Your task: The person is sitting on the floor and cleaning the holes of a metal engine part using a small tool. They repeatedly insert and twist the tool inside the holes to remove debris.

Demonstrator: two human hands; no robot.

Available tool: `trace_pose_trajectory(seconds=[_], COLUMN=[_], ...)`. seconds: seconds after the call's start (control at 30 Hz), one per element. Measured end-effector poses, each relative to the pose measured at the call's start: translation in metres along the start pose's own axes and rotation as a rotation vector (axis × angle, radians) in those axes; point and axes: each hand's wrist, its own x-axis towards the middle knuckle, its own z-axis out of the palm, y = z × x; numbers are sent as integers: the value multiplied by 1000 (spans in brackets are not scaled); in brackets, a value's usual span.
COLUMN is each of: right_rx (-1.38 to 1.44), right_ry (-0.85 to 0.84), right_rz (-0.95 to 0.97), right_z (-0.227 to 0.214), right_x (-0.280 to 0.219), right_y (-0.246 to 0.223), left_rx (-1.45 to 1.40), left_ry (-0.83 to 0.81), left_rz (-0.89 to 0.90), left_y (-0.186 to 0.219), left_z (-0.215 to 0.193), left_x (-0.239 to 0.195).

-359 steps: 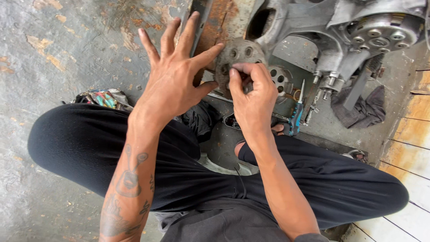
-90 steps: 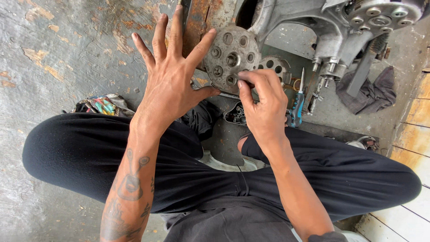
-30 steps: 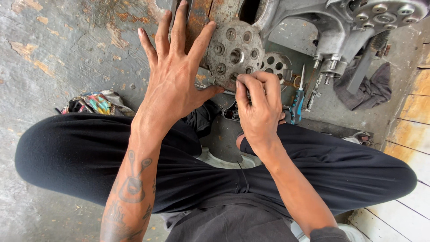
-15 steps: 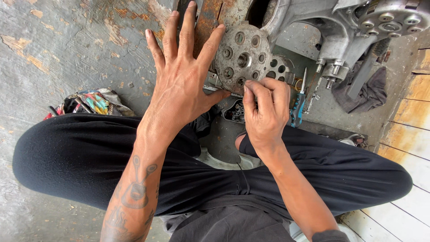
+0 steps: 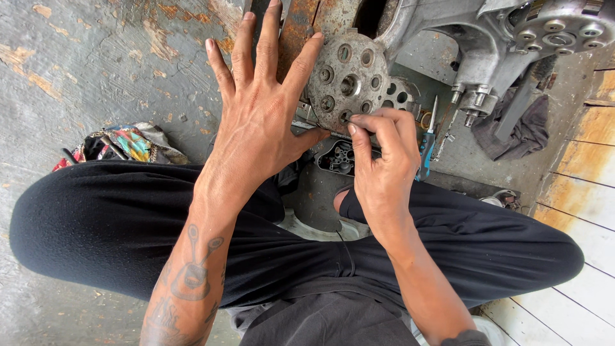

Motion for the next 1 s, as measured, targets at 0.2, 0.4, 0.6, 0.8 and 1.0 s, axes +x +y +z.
trace_pose_trajectory(seconds=[0.2, 0.4, 0.6, 0.8, 1.0], right_rx=[-45, -19, 23, 12, 28], right_ry=[74, 29, -5, -61, -203], right_rz=[9, -3, -52, -171, -492], right_z=[8, 4, 2, -2, -12], right_x=[-4, 0, 7, 15, 42], right_y=[3, 2, 7, 18, 39], left_rx=[-8, -10, -11, -13, -12], left_ry=[1, 13, -1, 13, 11], left_rz=[-6, -12, -17, -5, 8], left_y=[0, 2, 2, 0, -2], left_z=[0, -2, -2, -1, 1], left_x=[1, 1, 3, 6, 6])
